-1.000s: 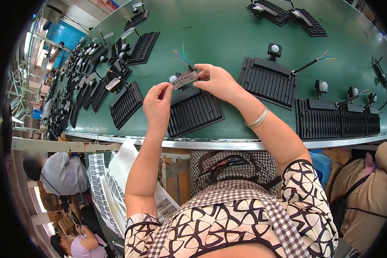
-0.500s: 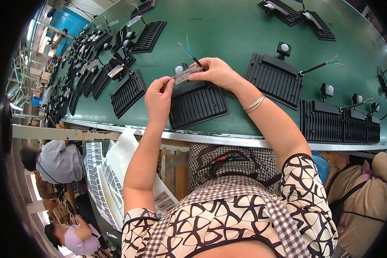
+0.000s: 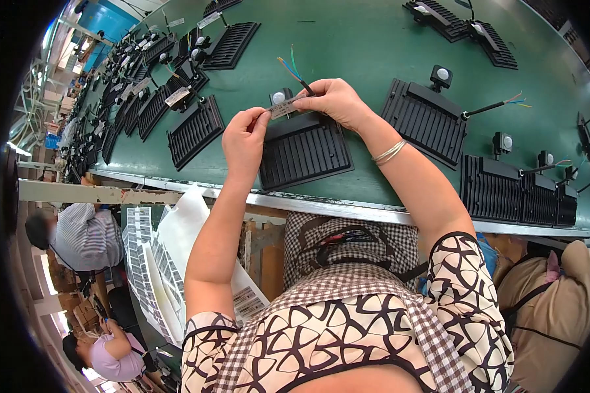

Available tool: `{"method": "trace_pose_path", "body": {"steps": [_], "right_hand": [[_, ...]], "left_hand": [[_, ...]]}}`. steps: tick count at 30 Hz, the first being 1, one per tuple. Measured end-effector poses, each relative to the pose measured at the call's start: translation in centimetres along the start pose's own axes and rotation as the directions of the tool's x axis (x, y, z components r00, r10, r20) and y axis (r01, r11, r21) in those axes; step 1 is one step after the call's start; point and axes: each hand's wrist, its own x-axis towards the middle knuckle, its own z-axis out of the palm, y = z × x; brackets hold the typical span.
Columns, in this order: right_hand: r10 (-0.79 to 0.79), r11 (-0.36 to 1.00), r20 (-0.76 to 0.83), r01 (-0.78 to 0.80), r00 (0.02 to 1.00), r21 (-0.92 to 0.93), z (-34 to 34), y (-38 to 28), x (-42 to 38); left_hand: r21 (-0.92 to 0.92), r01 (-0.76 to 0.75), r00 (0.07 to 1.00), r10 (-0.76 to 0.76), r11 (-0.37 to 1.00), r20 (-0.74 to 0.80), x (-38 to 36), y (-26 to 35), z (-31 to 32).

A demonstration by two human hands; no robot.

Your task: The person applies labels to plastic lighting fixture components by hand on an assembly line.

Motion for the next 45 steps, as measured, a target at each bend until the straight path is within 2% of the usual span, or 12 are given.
{"method": "trace_pose_path", "body": {"steps": [9, 13, 19, 22, 28, 31, 32, 34, 39, 40, 42, 45], "right_hand": [[-0.172, 0.981, -0.319, 0.134, 0.932, -0.138, 2.1, 1.6, -1.5], [-0.234, 0.972, -0.384, 0.214, 0.893, -0.095, 3.2, 2.0, -1.5], [-0.291, 0.957, -0.481, 0.249, 0.827, -0.151, 3.4, 1.8, -1.7], [-0.223, 0.959, -0.522, 0.282, 0.823, 0.036, 3.3, 2.4, -1.0], [-0.176, 0.935, -0.562, 0.316, 0.808, 0.163, 3.4, 2.2, -0.9], [-0.191, 0.922, -0.539, 0.339, 0.820, 0.190, 2.9, 2.5, -0.7], [-0.187, 0.931, -0.497, 0.314, 0.847, 0.184, 2.6, 2.4, -0.8], [-0.165, 0.951, -0.416, 0.257, 0.894, 0.174, 1.4, 2.1, -1.7], [-0.338, 0.924, -0.394, 0.222, 0.855, -0.312, 0.5, 2.9, -6.8], [-0.380, 0.854, -0.322, 0.196, 0.867, -0.481, 1.3, 2.7, -8.1], [-0.432, 0.622, -0.162, 0.164, 0.887, -0.766, 3.3, 2.4, -10.4], [-0.284, 0.300, 0.107, 0.195, 0.953, -0.934, 5.9, 3.6, -10.9]], "left_hand": [[0.136, -0.031, 0.999, 0.034, 0.990, -0.022, 0.4, 0.7, 0.2], [0.127, 0.058, 0.998, -0.054, 0.990, -0.028, 0.5, 1.0, 0.0], [0.284, -0.027, 1.000, 0.030, 0.959, -0.004, 0.6, 2.0, 0.4], [0.341, -0.176, 0.980, 0.198, 0.923, -0.029, 1.5, 1.2, 1.4], [0.424, -0.235, 0.967, 0.253, 0.875, 0.014, 3.1, 0.7, 2.4], [0.381, -0.065, 0.991, 0.104, 0.922, -0.084, 4.0, -0.3, 1.4], [0.289, 0.065, 0.994, -0.037, 0.955, -0.103, 4.1, -0.4, 0.2], [0.226, 0.158, 0.987, -0.155, 0.961, -0.031, 2.7, 0.0, -1.8], [0.370, -0.180, 0.917, 0.020, 0.911, 0.399, -6.6, 3.5, -2.8], [0.404, -0.309, 0.868, 0.081, 0.861, 0.490, -7.7, 2.7, -2.4], [0.488, -0.358, 0.856, 0.071, 0.796, 0.512, -7.9, 1.8, -1.8], [0.534, -0.379, 0.857, 0.068, 0.756, 0.512, -5.8, 0.2, -2.1]]}}
